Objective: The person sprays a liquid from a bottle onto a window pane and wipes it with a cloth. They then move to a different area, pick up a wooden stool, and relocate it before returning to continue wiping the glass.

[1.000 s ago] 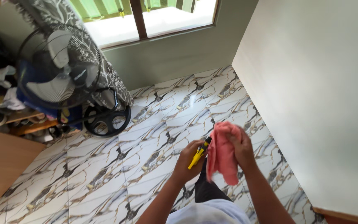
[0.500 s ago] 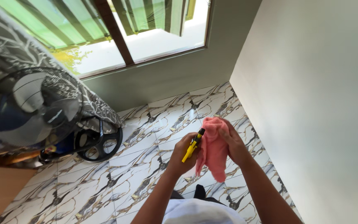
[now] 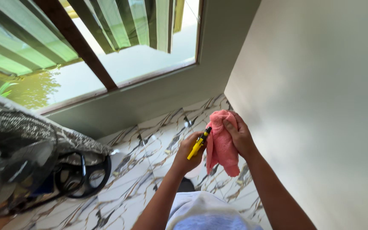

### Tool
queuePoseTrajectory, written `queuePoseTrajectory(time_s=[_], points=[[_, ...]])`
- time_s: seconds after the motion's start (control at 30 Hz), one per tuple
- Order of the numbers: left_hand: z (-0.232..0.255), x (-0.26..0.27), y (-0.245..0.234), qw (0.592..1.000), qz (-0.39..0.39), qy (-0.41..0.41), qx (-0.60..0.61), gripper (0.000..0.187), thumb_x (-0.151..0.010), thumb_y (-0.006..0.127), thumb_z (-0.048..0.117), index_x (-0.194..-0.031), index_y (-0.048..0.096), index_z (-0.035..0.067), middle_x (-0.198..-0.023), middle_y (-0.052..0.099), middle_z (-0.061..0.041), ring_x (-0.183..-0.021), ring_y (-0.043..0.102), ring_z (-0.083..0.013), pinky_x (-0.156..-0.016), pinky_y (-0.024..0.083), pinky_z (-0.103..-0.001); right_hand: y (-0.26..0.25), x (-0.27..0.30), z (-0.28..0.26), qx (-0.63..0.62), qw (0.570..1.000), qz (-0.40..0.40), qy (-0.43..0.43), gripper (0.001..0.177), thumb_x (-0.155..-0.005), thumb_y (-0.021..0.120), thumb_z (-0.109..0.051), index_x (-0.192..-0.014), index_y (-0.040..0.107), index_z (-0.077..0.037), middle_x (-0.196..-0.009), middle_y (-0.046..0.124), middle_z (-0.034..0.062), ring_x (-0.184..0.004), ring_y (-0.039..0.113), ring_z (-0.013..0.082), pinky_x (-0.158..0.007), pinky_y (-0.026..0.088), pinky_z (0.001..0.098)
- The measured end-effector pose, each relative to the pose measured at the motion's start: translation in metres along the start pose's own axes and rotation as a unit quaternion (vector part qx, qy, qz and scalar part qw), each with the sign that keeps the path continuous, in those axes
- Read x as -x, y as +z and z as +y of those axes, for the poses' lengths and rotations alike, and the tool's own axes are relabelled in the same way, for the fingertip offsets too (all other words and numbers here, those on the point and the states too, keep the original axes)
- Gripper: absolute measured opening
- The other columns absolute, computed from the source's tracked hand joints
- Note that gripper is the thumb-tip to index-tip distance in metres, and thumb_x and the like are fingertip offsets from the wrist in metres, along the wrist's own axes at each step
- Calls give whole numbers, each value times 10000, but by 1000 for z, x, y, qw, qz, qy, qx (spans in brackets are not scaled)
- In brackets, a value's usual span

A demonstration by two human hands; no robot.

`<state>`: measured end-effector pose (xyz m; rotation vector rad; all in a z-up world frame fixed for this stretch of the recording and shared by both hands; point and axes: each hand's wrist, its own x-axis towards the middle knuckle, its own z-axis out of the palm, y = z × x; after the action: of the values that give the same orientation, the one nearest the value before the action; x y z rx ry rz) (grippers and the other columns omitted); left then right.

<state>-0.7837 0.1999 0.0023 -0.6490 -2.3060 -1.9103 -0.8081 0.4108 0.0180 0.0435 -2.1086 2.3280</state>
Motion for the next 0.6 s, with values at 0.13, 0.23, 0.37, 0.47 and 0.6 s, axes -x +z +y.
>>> queuePoseTrajectory(time_s=[0.13,0.23,0.37,0.47,0.6], points=[[-25,-62,-25,1000,-5,14,-18,274,-919,709,14,-1179,625,37,-1082,711,-166,-941,721,-361,-798,569,-381,12,-65,3,-11,1000,11,17,350,-1047,521,-205,-1353,566,-42,-1247,655,83,-1130,636,162,-988,544,316],[-44,-111,-46,999,-21,13,-22,290,-886,700,4,-1164,625,37,-1062,721,-164,-923,720,-365,-777,570,-384,20,-113,2,-17,999,30,10,346,-1049,524,-204,-1347,565,-34,-1261,652,80,-1144,631,161,-1005,537,315],[-70,-163,-66,999,-32,12,-32,342,-852,683,-21,-1177,594,34,-1088,701,-167,-935,705,-378,-790,566,-394,25,-168,9,-25,998,47,20,360,-1031,548,-199,-1349,561,-32,-1260,656,80,-1139,635,151,-994,537,303],[-82,-193,-79,999,-35,17,-27,344,-862,677,-28,-1189,588,34,-1105,694,-164,-956,703,-383,-803,566,-395,31,-203,15,-51,997,45,29,353,-1039,569,-196,-1342,572,-16,-1228,659,96,-1107,641,160,-965,551,310],[-88,-228,-97,999,-22,7,-27,356,-854,683,-28,-1194,599,38,-1121,699,-161,-972,707,-379,-817,562,-394,41,-248,8,-75,995,34,51,355,-1029,559,-207,-1340,568,-33,-1211,663,90,-1098,657,170,-948,567,319]])
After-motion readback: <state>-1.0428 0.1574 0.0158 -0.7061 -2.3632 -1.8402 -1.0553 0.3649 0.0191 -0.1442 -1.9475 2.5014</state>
